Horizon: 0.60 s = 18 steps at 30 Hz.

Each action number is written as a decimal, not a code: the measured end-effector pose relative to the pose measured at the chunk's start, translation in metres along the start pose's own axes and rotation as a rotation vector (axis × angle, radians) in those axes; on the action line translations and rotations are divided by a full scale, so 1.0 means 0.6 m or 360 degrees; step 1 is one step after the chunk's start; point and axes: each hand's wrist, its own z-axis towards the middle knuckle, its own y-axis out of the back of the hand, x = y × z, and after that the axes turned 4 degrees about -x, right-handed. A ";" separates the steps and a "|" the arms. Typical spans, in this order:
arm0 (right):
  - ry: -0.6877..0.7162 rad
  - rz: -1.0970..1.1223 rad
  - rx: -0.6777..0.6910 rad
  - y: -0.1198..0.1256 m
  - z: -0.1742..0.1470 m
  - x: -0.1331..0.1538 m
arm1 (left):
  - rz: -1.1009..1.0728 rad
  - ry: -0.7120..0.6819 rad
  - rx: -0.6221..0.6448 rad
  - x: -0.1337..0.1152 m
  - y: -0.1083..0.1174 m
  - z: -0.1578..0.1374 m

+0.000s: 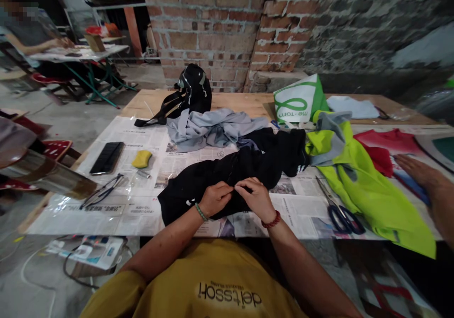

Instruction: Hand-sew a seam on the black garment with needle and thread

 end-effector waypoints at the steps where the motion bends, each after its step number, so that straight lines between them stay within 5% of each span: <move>1: -0.0025 0.0063 0.0012 0.002 0.001 -0.002 | -0.0057 0.0050 -0.0016 0.001 0.000 0.001; 18: -0.0055 0.0142 -0.0016 -0.001 -0.007 -0.012 | -0.0253 0.0379 -0.0002 0.006 -0.001 0.006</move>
